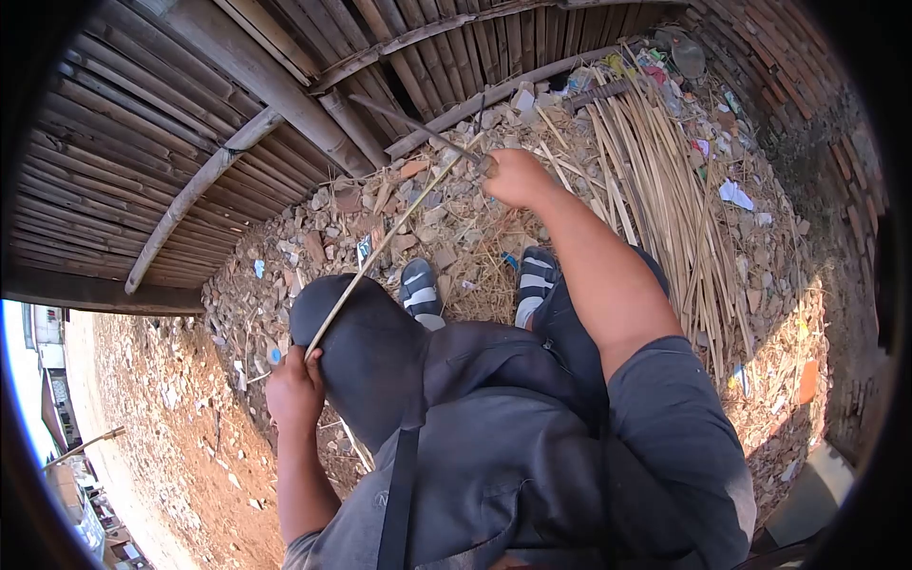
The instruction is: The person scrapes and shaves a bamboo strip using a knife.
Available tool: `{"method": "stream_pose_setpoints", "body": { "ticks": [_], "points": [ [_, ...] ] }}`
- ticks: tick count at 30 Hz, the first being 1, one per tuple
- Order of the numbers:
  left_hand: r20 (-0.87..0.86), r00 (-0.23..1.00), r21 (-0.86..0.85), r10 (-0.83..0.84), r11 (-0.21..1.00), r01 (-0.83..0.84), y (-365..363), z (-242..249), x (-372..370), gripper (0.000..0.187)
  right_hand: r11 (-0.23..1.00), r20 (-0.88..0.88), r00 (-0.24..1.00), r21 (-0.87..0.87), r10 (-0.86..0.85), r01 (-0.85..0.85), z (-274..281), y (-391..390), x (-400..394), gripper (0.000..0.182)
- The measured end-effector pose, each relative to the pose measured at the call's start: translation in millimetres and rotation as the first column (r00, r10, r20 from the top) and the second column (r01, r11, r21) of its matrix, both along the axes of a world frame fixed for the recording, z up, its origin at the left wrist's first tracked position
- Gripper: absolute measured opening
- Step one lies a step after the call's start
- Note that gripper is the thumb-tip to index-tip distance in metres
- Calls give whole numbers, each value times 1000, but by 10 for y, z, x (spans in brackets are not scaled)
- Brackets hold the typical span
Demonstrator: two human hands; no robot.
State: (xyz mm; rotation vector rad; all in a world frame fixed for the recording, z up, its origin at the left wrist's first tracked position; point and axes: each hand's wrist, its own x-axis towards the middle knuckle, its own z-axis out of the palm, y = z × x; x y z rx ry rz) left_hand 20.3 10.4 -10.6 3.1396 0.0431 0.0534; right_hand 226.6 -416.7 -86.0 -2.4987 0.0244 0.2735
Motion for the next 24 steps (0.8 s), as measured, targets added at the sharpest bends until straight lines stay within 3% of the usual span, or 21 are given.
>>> {"method": "stream_pose_setpoints", "body": {
  "ticks": [1, 4, 5, 7, 11, 14, 18, 21, 24],
  "points": [
    [2, 1000, 3, -18, 1000, 18, -7, 47, 0, 30, 989, -35, 992, 76, -124, 127, -212, -205, 188, 47],
    [45, 991, -326, 124, 940, -103, 278, -328, -63, 29, 991, -25, 994, -89, -103, 101, -363, -469, 211, 51],
    [59, 989, -236, 136, 964, -118, 324, -301, -92, 31, 989, 4, 992, -84, -126, 126, -386, -423, 193, 52],
    [1, 993, -273, 115, 956, -110, 339, -197, -75, 33, 984, 49, 988, -99, -144, 148, -357, -321, 152, 53],
    [-62, 991, -315, 122, 939, -135, 282, -28, -137, 37, 960, -58, 963, 82, -263, 267, 197, -181, 149, 53],
    [-89, 993, -339, 74, 935, -100, 303, -3, -113, 38, 944, 195, 926, 138, -323, 301, 277, -87, 151, 52],
    [-127, 990, -352, 58, 931, -99, 101, 141, -56, 38, 958, 295, 934, 257, -200, 124, 516, 240, -25, 63],
    [-141, 988, -356, 62, 928, -109, -53, 232, -44, 36, 969, 241, 969, 222, 55, -110, 771, 567, -328, 54],
    [-151, 986, -327, 78, 937, -124, -240, 263, -13, 33, 920, 300, 896, 117, 327, -375, 634, 861, -503, 42]
  ]
}}
